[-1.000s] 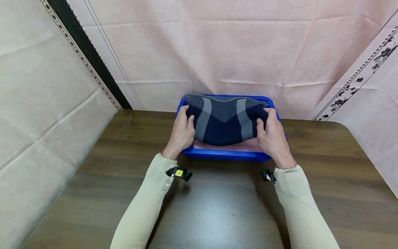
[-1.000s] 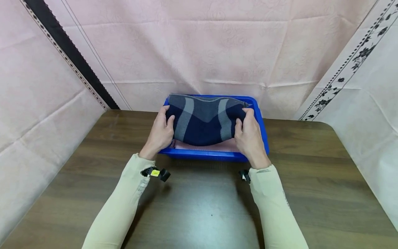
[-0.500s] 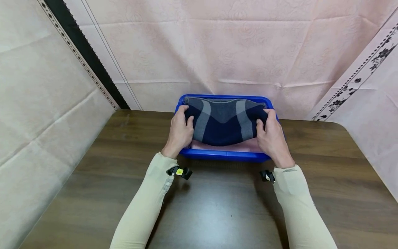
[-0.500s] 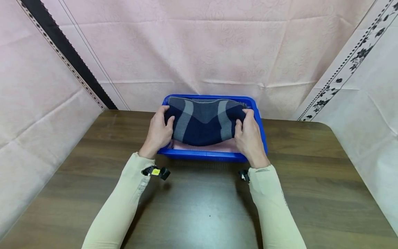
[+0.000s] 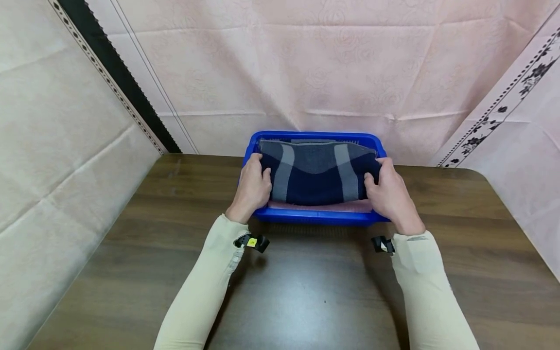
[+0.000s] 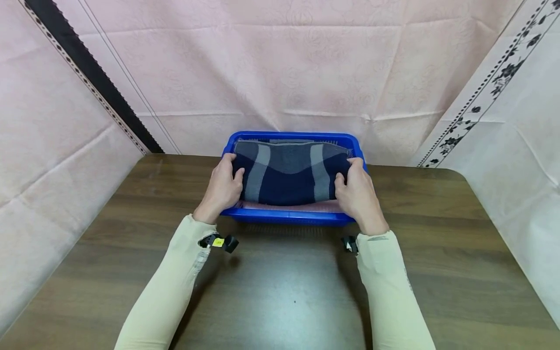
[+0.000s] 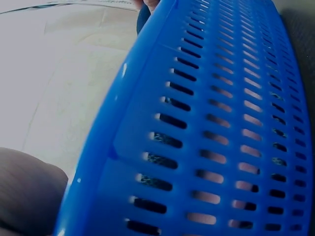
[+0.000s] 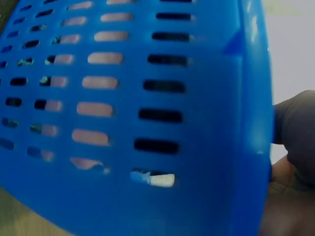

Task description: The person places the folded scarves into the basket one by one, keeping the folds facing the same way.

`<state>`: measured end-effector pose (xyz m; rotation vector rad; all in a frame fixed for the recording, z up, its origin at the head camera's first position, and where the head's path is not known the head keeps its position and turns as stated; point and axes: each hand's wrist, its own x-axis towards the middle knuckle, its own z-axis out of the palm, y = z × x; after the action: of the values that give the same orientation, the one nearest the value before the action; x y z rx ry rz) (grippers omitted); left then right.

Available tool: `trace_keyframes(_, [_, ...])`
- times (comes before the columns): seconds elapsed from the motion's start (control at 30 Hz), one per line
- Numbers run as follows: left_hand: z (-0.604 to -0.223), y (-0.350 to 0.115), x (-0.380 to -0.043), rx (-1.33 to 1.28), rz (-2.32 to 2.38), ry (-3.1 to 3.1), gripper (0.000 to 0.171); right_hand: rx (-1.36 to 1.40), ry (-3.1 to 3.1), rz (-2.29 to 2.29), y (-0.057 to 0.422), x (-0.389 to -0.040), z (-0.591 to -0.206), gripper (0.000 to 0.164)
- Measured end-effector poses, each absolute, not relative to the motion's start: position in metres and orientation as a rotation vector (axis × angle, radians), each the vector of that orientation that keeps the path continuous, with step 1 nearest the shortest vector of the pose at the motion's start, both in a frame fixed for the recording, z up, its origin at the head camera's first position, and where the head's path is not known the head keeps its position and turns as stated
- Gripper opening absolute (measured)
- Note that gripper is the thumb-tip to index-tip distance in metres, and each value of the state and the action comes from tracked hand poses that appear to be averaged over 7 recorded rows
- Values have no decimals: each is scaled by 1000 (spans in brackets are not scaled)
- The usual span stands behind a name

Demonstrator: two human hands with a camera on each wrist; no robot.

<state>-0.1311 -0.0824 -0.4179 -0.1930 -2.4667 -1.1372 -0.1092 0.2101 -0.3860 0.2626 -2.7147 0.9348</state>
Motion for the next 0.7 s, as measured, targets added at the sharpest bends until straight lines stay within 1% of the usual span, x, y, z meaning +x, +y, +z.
trace_keyframes(0.23, [-416, -76, -127, -21, -1080, -2587, 49, 159, -2825, 922, 218, -111, -383, 68])
trace_keyframes(0.4, [-416, -71, -124, 59, -1001, -2635, 55, 105, -2868, 883, 221, -111, -384, 75])
trace_keyframes(0.47, [-417, -70, -124, 71, -972, -2649, 57, 112, -2892, 844, 221, -111, -384, 72])
trace_keyframes(0.63, [-419, -68, -125, 46, -967, -2680, 66, 157, -2940, 692, 218, -109, -383, 54])
trace_keyframes(0.7, [-419, -68, -125, 15, -989, -2687, 71, 165, -2938, 643, 216, -108, -383, 50])
